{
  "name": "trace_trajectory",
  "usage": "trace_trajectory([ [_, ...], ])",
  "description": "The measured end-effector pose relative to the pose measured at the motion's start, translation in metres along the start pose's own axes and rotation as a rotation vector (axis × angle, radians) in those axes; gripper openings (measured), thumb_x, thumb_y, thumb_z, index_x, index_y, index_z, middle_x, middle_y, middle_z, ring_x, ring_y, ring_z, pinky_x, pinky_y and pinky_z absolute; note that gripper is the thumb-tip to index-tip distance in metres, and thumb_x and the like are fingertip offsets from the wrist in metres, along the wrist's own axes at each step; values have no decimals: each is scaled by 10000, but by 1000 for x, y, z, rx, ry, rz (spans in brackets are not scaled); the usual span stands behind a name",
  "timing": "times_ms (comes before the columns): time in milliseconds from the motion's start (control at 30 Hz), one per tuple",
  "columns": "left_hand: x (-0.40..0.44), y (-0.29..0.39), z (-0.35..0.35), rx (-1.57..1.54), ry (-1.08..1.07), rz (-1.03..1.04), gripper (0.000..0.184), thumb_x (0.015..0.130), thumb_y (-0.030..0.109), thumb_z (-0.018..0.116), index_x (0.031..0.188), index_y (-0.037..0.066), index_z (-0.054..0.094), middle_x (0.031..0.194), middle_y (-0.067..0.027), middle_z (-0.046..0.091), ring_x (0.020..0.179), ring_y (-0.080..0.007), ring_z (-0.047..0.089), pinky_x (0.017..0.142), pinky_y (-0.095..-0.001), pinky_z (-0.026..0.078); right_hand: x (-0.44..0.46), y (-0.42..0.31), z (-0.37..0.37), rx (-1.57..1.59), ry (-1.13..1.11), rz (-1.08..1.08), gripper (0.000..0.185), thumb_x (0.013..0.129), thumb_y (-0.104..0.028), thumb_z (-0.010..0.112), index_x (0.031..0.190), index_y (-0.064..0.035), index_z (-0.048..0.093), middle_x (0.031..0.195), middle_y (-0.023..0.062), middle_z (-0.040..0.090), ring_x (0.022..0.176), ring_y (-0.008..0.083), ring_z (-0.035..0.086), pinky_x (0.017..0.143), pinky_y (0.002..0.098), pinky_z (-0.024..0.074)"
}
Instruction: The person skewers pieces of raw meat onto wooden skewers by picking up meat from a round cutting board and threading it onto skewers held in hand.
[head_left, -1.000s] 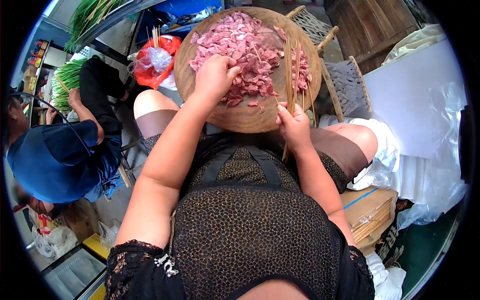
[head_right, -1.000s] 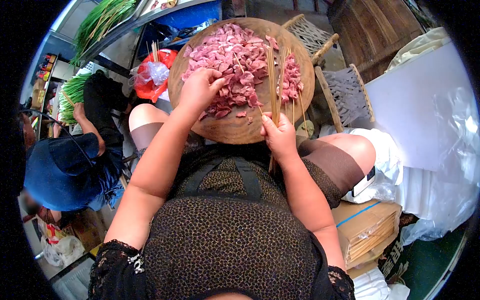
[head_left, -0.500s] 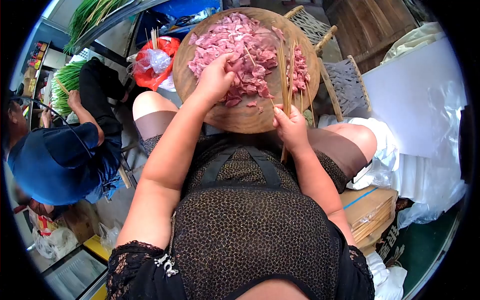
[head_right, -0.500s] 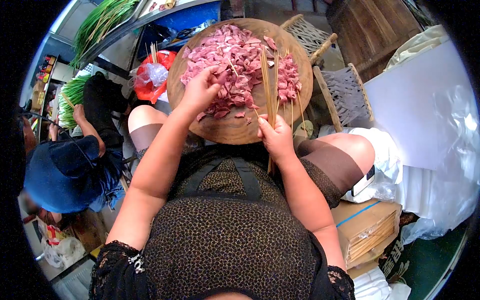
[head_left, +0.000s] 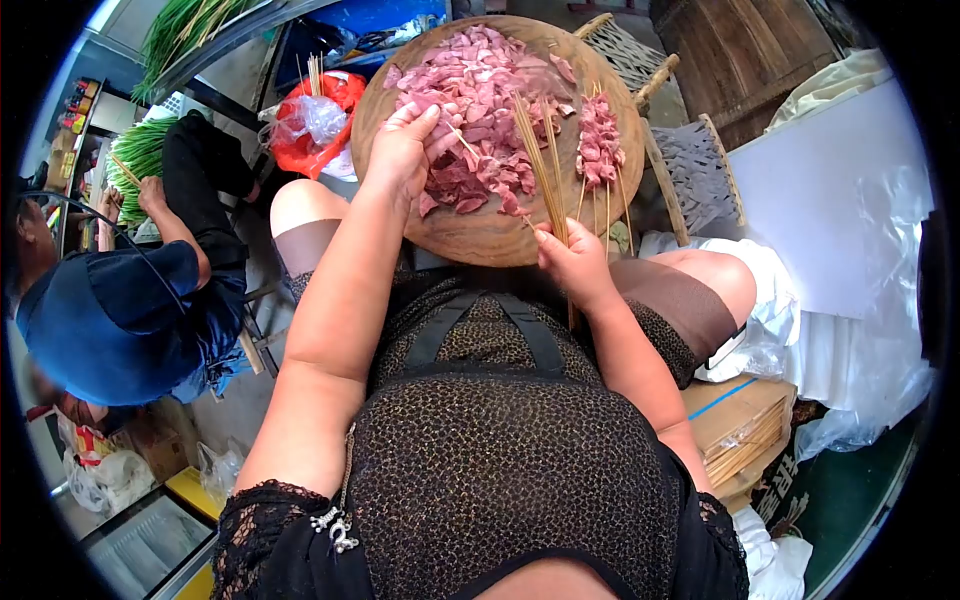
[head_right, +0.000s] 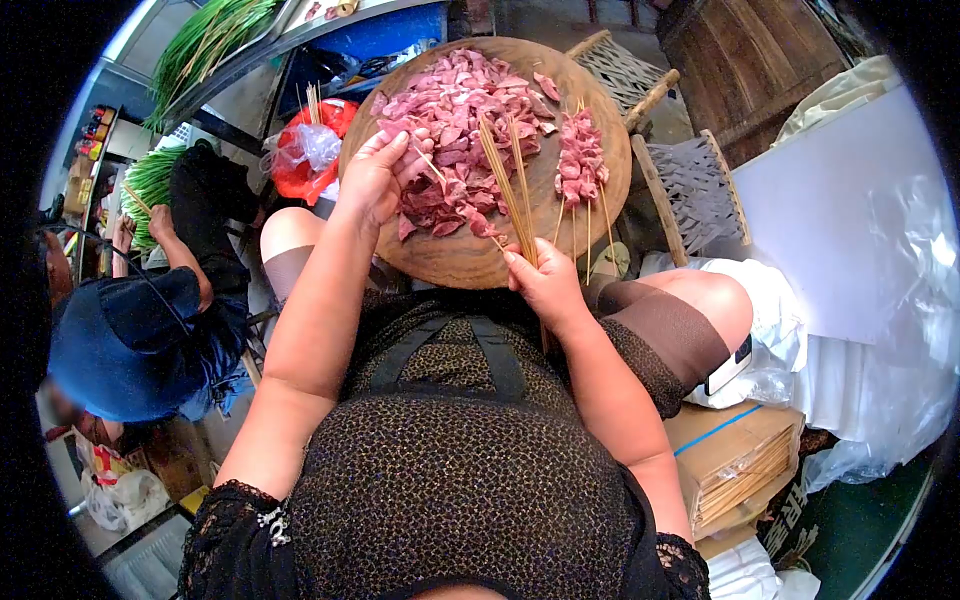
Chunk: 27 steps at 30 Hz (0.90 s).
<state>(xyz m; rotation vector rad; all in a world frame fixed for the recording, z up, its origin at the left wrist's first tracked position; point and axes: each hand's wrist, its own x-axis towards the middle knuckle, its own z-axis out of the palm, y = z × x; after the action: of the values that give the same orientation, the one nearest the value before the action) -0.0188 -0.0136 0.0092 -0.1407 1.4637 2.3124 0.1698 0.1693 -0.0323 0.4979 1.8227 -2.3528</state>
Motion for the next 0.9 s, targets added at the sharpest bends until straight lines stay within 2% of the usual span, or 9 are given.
trace_trajectory([
  [300,0,1,-2,-8,-34,14,139,901,91,487,1014,23,533,993,-102,617,895,-202,614,786,-318,528,0,0,0,-4,2,2,166,863,-165,564,952,-27,536,636,-25,514,539,49,461,499,190,368],
  [567,-4,3,-1,47,-98,-98,148,896,101,496,1022,29,527,1005,-128,619,901,-216,620,768,-312,534,1,0,-3,-77,25,-43,150,856,-162,574,925,-30,561,642,-27,517,544,52,466,511,192,377],
  [900,-13,-2,11,-20,-136,-105,169,897,114,501,1044,31,511,1017,-127,613,891,-210,619,773,-305,526,-3,-2,0,-93,67,-75,147,854,-159,577,920,-29,559,651,-28,515,560,52,466,525,194,382],
])
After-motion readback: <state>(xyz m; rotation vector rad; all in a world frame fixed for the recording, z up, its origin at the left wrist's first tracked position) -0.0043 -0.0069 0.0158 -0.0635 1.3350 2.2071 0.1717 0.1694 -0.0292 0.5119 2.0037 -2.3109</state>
